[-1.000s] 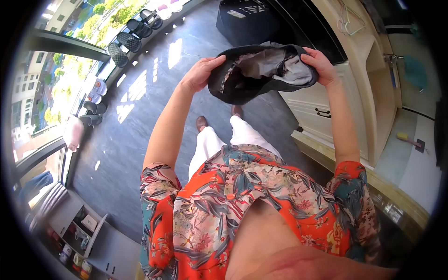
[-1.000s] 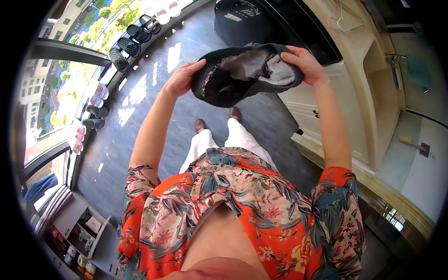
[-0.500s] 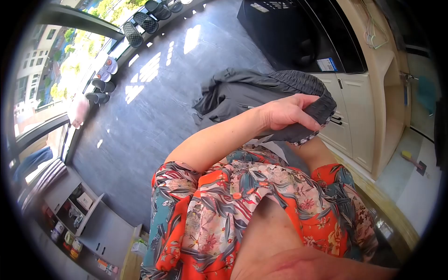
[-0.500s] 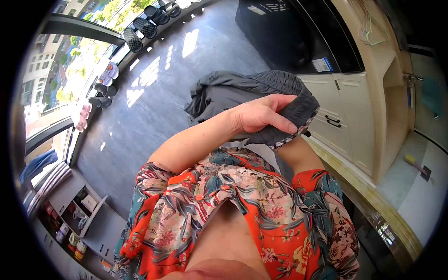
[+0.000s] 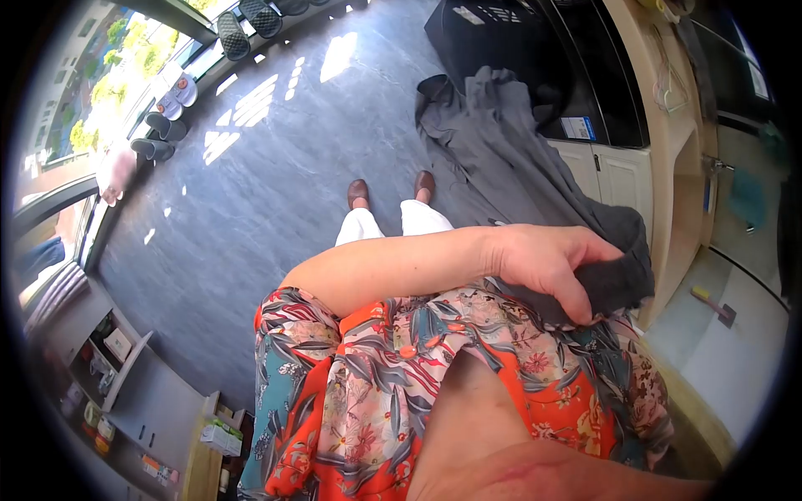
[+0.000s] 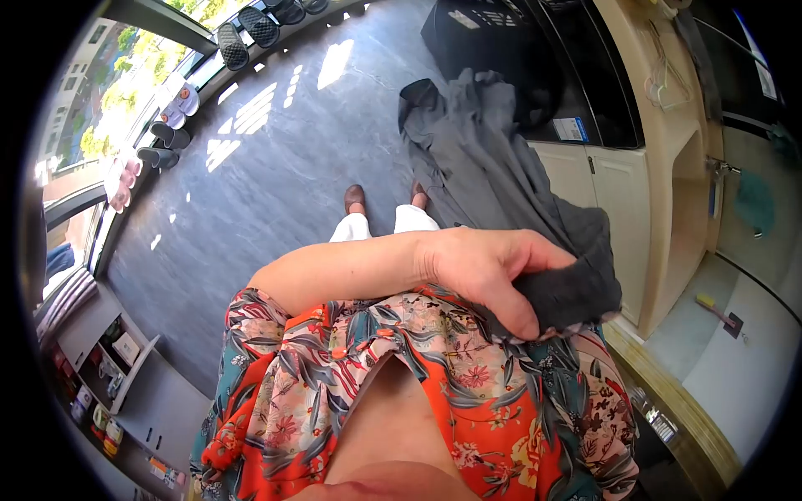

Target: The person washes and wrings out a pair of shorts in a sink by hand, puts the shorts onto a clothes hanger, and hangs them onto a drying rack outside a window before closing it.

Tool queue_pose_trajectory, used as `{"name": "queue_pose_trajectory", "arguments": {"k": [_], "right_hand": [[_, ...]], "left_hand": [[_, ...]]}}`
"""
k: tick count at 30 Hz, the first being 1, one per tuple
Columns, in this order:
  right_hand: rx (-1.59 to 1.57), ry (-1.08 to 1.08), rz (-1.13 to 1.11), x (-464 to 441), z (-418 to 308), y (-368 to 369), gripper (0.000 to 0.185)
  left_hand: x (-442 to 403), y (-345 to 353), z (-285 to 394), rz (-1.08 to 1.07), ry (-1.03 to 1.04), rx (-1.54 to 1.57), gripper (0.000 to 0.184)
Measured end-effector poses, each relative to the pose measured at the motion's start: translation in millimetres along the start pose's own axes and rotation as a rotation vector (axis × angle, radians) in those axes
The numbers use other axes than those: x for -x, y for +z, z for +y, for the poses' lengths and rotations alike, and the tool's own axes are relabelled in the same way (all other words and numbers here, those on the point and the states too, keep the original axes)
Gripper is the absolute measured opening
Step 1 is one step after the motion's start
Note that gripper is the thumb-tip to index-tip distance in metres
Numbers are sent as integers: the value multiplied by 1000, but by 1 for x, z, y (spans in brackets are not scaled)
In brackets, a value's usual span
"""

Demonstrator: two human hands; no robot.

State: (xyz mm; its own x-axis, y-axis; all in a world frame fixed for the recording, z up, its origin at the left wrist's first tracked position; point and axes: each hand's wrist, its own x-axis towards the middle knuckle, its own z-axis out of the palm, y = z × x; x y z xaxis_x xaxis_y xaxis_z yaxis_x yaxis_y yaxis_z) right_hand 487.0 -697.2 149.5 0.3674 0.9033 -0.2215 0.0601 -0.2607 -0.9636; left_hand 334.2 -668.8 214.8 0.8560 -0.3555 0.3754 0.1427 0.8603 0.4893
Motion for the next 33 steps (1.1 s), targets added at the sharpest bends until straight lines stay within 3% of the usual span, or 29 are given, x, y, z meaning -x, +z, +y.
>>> {"name": "queue_pose_trajectory", "arguments": {"k": [8, 11, 14, 16, 18, 23, 26, 28, 29, 32, 33], "right_hand": [[50, -36, 5, -9, 2, -3, 27], [53, -15, 21, 5, 0, -14, 27], [53, 5, 56, 14, -3, -27, 27], [52, 25, 74, 11, 8, -36, 27], [57, 58, 92, 8, 20, -37, 27], [-179, 345, 129, 6, 63, -31, 27], [-624, 558, 55, -23, 100, -18, 28], [-1004, 635, -119, -42, 147, -9, 30], [-870, 563, -11, -37, 135, 5, 31], [-911, 571, -85, -40, 120, 29, 40], [-940, 516, -153, -44, 132, 25, 42]], "left_hand": [[-12, 2, 4, -103, 7, -88, 46], [-10, -4, 11, -51, 15, -275, 42], [-1, -18, 40, 176, -105, -249, 39], [1, -72, 45, 454, -67, -431, 40], [9, -133, 43, 769, -30, -920, 49], [58, -191, 25, 1388, -399, -1862, 70], [107, -188, 9, 1403, -459, -1272, 85], [115, -165, -6, 1431, -421, -687, 99], [107, -155, -15, 1441, -375, -612, 108], [89, -160, -30, 1431, -328, -797, 101], [90, -164, -31, 1480, -232, -727, 81]]}}
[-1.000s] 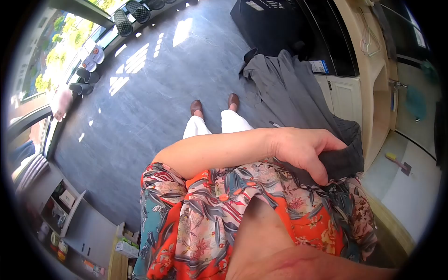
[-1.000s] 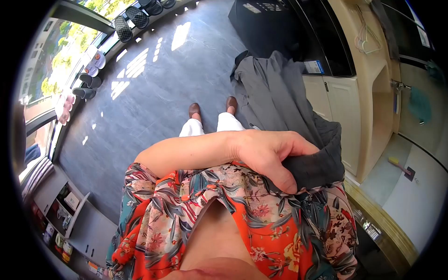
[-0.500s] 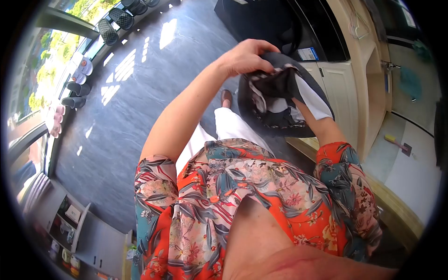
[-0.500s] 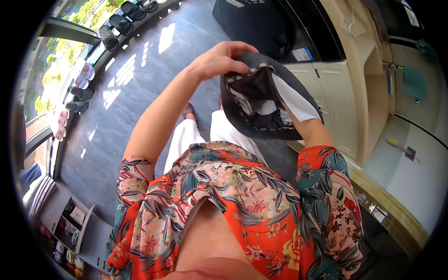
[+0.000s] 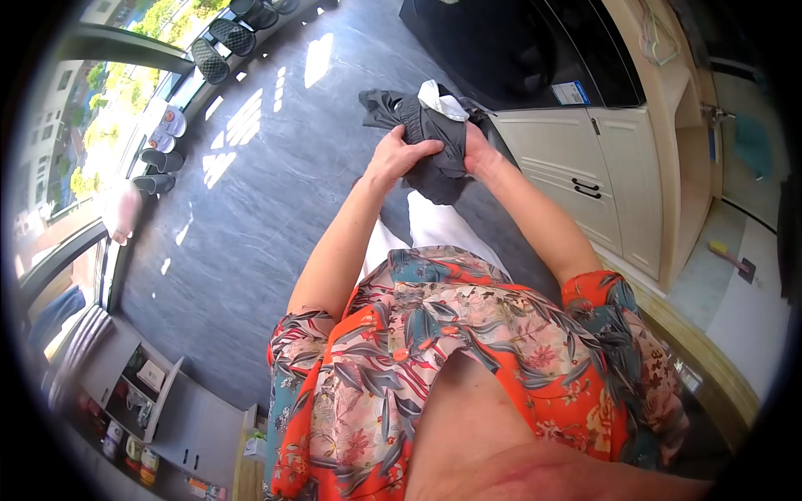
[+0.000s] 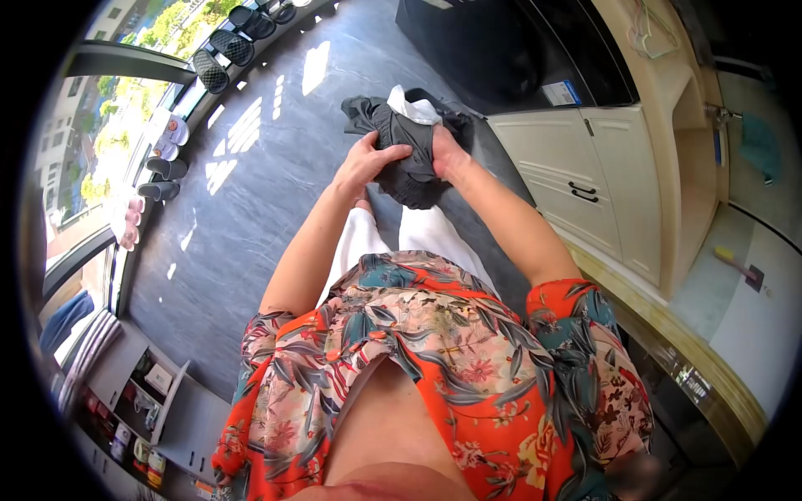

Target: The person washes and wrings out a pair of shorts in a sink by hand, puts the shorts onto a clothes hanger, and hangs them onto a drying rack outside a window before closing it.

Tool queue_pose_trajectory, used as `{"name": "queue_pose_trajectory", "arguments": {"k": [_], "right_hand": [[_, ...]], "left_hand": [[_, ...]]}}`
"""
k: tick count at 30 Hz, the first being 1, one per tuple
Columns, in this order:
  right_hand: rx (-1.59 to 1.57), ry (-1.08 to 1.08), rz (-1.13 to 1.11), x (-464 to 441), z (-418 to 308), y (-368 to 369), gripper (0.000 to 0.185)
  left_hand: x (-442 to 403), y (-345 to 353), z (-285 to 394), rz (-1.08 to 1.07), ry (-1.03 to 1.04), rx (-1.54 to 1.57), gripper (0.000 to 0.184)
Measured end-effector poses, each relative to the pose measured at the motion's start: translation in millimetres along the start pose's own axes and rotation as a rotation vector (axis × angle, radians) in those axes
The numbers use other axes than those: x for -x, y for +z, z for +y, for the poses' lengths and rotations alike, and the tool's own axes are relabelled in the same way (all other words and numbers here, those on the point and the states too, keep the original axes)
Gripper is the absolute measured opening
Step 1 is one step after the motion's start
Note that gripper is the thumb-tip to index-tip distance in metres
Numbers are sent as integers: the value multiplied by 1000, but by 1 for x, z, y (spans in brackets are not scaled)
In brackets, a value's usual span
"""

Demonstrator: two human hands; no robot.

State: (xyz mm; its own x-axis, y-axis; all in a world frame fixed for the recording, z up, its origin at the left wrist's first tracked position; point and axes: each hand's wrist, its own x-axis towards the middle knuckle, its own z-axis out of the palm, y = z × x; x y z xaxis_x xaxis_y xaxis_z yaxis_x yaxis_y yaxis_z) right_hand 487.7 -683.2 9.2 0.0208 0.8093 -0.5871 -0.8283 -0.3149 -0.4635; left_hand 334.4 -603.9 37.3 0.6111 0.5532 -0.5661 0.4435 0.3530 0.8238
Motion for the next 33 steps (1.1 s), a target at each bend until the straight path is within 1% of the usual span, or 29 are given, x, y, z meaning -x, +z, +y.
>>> {"name": "queue_pose_trajectory", "arguments": {"k": [3, 4, 7, 8, 11, 12, 13, 14, 15, 16, 17, 18, 19, 20, 21, 22, 23, 24, 25, 26, 27, 28, 29, 30, 31, 32, 33], "right_hand": [[7, -43, 84, 20, -20, 11, 40], [58, -72, 114, 29, -23, 21, 38], [51, -153, 85, 35, -21, 39, 32], [59, -153, 84, 42, -24, 45, 33], [61, -161, 53, 54, -34, 53, 34], [50, -171, 28, 55, -36, 49, 34], [41, -179, -3, 55, -40, 44, 34], [-5, -174, -90, 56, -45, 36, 32], [-34, -167, -128, 57, -51, 24, 31], [17, -258, -114, 62, -58, 16, 30], [42, -296, -159, 70, -72, -3, 30], [22, -362, -14, 88, -80, 7, 26], [-7, -380, -88, 97, -93, -18, 27], [1, -411, -15, 108, -102, -34, 27], [-35, -432, 98, 116, -112, -61, 27], [-34, -532, 307, 121, -121, -79, 25], [43, -559, 301, 119, -135, -148, 25], [119, -595, 302, 112, -146, -200, 25], [303, -572, 558, 113, -142, -187, 25], [488, -539, 814, 113, -127, -169, 26], [680, -500, 1060, 110, -113, -135, 26], [799, -549, 868, 106, -95, -107, 28], [930, -525, 596, 107, -69, -39, 28], [962, -382, 332, 96, -43, 1, 29], [995, -247, 107, 92, -17, 46, 31], [1098, -234, -11, 73, 6, 52, 36], [974, -710, -60, 51, 32, 74, 39]], "left_hand": [[-6, -34, -8, -135, 90, 59, 63], [-16, -38, -25, -68, 114, 73, 48], [-21, -44, -27, -84, 101, 325, 46], [-20, -43, -26, 3, 97, 372, 37], [-13, -60, -20, -151, 117, 558, 36], [-13, -65, -20, -181, 99, 616, 31], [-11, -68, -17, -235, 107, 693, 32], [-3, -72, -12, -273, 121, 768, 34], [6, -81, -7, -289, 145, 837, 35], [11, -92, -7, -271, 154, 911, 35], [13, -102, -15, -228, 179, 981, 36], [5, -109, -29, -166, 321, 1086, 38], [8, -119, -34, -207, 319, 1147, 36], [8, -131, -45, -246, 333, 1126, 40], [13, -134, -41, -241, 400, 1099, 42], [15, -135, -34, -232, 448, 1153, 46], [21, -137, -23, -210, 499, 1191, 47], [28, -135, -9, -199, 547, 1228, 48], [35, -130, 7, -195, 592, 1267, 49], [41, -126, 19, -269, 609, 1287, 53], [41, -117, 30, -347, 629, 1258, 55], [46, -100, 45, -364, 578, 1283, 54], [42, -82, 48, -490, 571, 1292, 55], [37, -60, 51, -504, 529, 1287, 57], [33, -39, 53, -537, 441, 1278, 58], [33, -25, 52, -513, 410, 1260, 59], [30, -11, 50, -500, 369, 1249, 59]]}}
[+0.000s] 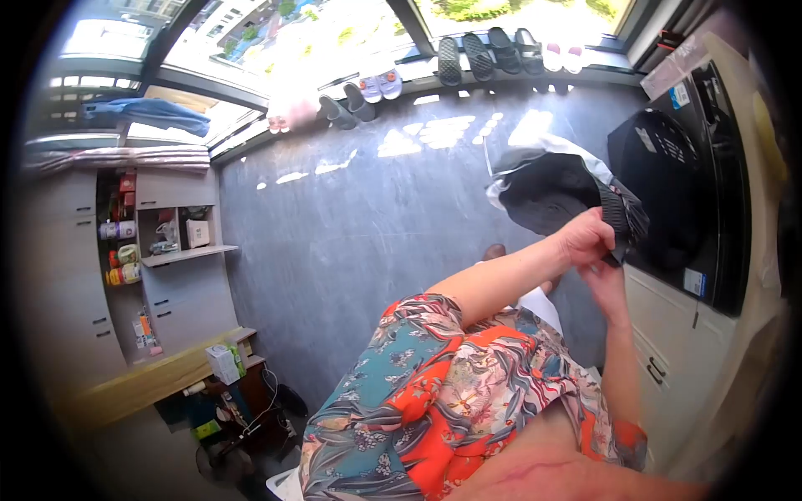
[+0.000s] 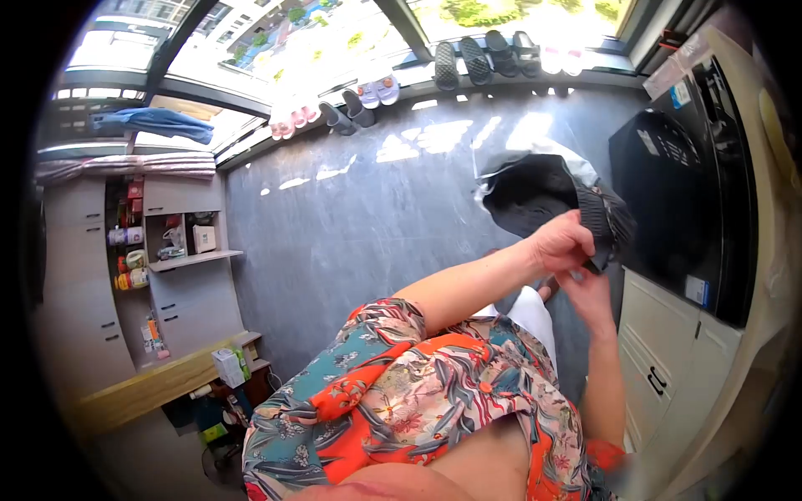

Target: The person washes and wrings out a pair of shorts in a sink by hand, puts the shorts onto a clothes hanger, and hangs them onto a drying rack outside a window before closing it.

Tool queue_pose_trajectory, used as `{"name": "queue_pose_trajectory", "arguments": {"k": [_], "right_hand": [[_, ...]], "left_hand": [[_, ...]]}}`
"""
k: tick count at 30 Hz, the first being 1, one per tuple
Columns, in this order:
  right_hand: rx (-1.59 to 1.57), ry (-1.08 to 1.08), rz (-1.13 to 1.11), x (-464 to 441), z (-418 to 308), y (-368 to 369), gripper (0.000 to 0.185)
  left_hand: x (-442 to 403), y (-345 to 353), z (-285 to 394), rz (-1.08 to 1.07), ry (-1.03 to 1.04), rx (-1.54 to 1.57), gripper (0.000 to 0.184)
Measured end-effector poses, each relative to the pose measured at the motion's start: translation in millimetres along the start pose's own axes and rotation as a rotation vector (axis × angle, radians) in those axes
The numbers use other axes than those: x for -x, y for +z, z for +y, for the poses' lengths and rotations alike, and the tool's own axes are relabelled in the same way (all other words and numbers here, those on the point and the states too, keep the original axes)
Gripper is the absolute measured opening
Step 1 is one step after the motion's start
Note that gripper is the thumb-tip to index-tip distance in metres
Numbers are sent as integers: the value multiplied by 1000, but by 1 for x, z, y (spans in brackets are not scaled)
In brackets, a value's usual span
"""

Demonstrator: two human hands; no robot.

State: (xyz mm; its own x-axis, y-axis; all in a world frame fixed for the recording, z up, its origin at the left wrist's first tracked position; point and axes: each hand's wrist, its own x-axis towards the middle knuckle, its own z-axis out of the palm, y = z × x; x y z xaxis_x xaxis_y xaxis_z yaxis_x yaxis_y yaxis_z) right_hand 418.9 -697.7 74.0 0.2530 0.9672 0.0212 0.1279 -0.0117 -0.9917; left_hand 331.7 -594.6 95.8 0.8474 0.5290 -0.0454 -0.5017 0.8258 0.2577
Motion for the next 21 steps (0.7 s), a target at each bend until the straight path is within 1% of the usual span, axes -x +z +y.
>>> {"name": "queue_pose_trajectory", "arguments": {"k": [1, 2, 3, 4, 6, 7, 9, 11, 14, 15, 17, 18, 20, 21], "right_hand": [[217, 35, -52, -14, 3, -4, 40], [209, 90, -64, -26, 8, -10, 35], [226, 64, -7, -34, 18, -12, 29], [272, -56, 130, -40, 32, -9, 32], [509, -148, 162, -47, -2, -6, 34], [361, -173, 90, -49, -2, -5, 33], [189, -114, -32, -46, -13, 3, 32], [62, 76, -149, -51, -12, 4, 40], [519, 294, -222, -57, 0, -8, 45], [596, 240, -155, -56, 5, -8, 45], [700, 369, 85, -56, -4, -24, 36], [724, 266, 168, -54, -5, -49, 33], [854, 42, 387, -57, -17, -118, 36], [671, 428, 466, -59, -63, -129, 38]], "left_hand": [[6, 14, 9, 21, 28, 15, 55], [4, 5, 18, -6, 4, 18, 51], [8, 8, 29, 22, -8, -36, 50], [9, 20, 37, -84, 37, -35, 53], [11, 40, 42, -125, 78, -32, 58], [10, 43, 44, -117, 73, -55, 58], [8, 48, 54, -102, 81, -97, 58], [6, 57, 68, -120, 126, -122, 57], [-1, 59, 90, -101, 199, -276, 41], [-13, 51, 101, -73, 398, -682, 32], [-15, 47, 119, 55, 356, -820, 20], [-24, 27, 141, 153, 344, -1167, 30], [-17, 31, 169, 208, 124, -2058, 52], [-15, 2, 182, 76, -48, -2205, 62]]}}
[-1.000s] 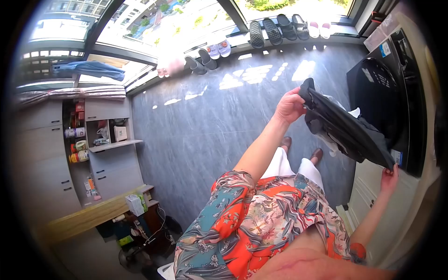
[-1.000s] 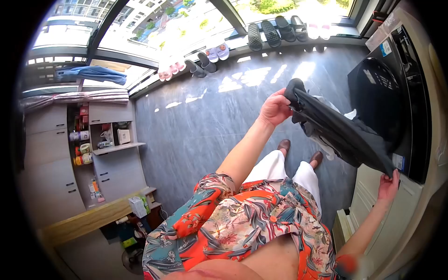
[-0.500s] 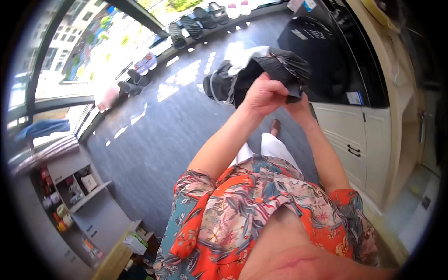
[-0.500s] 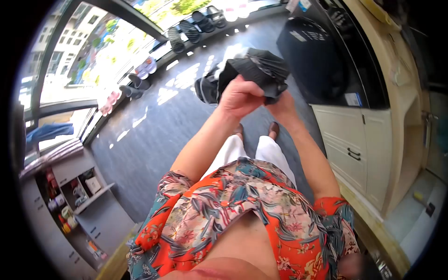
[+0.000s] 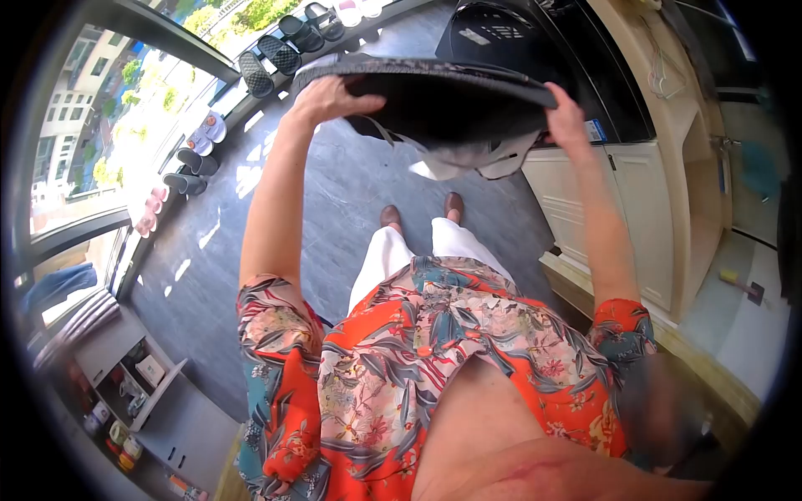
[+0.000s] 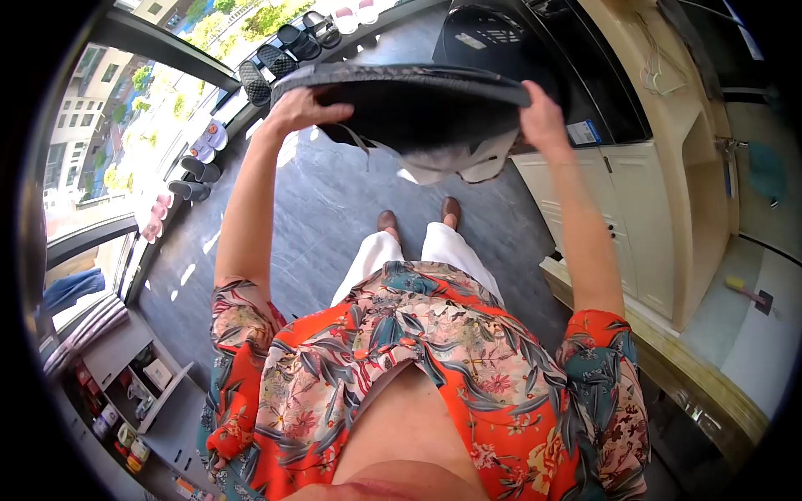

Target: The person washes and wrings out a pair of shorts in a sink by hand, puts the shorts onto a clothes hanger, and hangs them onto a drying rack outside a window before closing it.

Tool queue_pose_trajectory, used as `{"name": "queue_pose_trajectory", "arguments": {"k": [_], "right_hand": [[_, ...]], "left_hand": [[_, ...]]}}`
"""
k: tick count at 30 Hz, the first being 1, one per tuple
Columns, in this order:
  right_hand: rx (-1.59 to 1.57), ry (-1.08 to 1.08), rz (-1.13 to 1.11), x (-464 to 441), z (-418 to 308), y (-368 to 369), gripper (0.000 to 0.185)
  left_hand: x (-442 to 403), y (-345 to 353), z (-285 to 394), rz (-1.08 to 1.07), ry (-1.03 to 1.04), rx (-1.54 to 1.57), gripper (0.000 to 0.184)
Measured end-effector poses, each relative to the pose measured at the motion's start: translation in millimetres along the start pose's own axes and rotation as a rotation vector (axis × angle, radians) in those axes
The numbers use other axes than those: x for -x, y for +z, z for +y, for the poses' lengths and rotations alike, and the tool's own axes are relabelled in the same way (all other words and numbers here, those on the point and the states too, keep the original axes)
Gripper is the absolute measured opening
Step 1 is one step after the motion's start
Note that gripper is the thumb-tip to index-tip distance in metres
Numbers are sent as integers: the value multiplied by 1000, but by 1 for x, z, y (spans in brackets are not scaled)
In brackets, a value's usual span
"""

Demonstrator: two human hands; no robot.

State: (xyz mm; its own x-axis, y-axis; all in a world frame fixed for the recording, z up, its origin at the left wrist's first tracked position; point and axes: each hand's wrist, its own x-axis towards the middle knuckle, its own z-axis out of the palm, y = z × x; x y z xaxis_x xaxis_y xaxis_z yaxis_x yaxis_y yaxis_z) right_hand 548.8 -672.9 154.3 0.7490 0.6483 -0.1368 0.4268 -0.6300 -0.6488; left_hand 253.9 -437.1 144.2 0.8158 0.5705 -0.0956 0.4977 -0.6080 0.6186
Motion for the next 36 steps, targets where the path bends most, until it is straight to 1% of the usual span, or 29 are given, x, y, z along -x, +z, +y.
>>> {"name": "queue_pose_trajectory", "arguments": {"k": [1, 3, 5, 6, 7, 8, 9, 10, 11, 12, 13, 14, 15, 16, 17, 19, 20, 21, 23, 25, 26, 28, 29, 30, 31, 32, 33, 34, 36], "right_hand": [[106, -230, 171, -27, 30, -18, 40], [279, -301, 154, -31, 9, -57, 40], [244, -464, 136, -49, -4, -89, 37], [186, -463, 48, -51, -19, -106, 33], [174, -551, 32, -50, -34, -125, 31], [-107, -561, -77, -71, -25, -156, 31], [-101, -522, 179, -51, -53, -171, 32], [-181, -599, 381, -36, -69, -180, 33], [-227, -712, 571, -30, -71, -176, 33], [-185, -767, 689, -34, -63, -156, 34], [-24, -747, 691, -49, -39, -119, 35], [256, -639, 535, -68, -5, -76, 36], [494, -518, 195, -66, 20, -35, 37], [603, -403, -207, -54, 18, -6, 41], [290, -256, -202, -65, 33, -13, 38], [129, -352, -239, -59, -13, -33, 29], [36, -364, -259, -46, -17, -35, 25], [79, -505, -213, -56, -20, -29, 27], [-28, -215, -337, -54, -47, -34, 31], [-78, -240, -348, -43, -64, -33, 25], [-73, -153, -388, -23, -99, -40, 37], [-402, -182, -590, -23, -110, -26, 33], [-362, -176, -602, -13, -128, -17, 31], [-387, -212, -699, -9, -141, -2, 28], [-367, -303, -748, -5, -151, 13, 26], [-369, -347, -712, 1, -163, 30, 26], [-333, -392, -736, 7, -174, 35, 26], [-158, -471, -693, 8, -179, 31, 27], [-260, -453, -642, -8, -166, 43, 27]], "left_hand": [[-3, 15, -34, -174, 39, -151, 72], [-2, 29, -59, -50, 166, -433, 74], [-7, -9, -7, -417, -96, -494, 65], [-1, -35, 26, -393, -77, -588, 58], [3, -60, 49, -341, -100, -608, 53], [16, -85, 69, -176, -33, -542, 42], [23, -99, 71, 14, 100, -538, 34], [40, -107, 92, 252, 266, -514, 31], [47, -108, 100, 323, 311, -478, 36], [44, -92, 99, 299, 242, -440, 35], [40, -68, 86, 285, 177, -408, 34], [36, -44, 67, 33, 93, -459, 32], [33, -21, 44, -231, 3, -502, 29], [29, -19, 7, -343, -12, -517, 29], [25, -27, -24, -453, -32, -527, 29], [36, -49, -10, -389, -38, -362, 29], [39, -54, 13, -450, -117, -278, 27], [38, -56, 20, -475, -147, -294, 27], [33, -67, 15, -484, -223, -392, 30], [44, -73, 13, -478, -260, -310, 35], [50, -76, 12, -478, -278, -268, 39], [57, -65, -5, -508, -162, -216, 51], [56, -51, -15, -524, -101, -189, 58], [49, -20, -15, -383, 106, 130, 61], [43, 11, -10, -345, 123, 271, 62], [37, 42, -5, -312, 146, 409, 64], [33, 55, 5, -346, 67, 465, 62], [29, 67, 16, -375, -14, 520, 61], [45, 61, 47, -381, -19, 828, 49]]}}
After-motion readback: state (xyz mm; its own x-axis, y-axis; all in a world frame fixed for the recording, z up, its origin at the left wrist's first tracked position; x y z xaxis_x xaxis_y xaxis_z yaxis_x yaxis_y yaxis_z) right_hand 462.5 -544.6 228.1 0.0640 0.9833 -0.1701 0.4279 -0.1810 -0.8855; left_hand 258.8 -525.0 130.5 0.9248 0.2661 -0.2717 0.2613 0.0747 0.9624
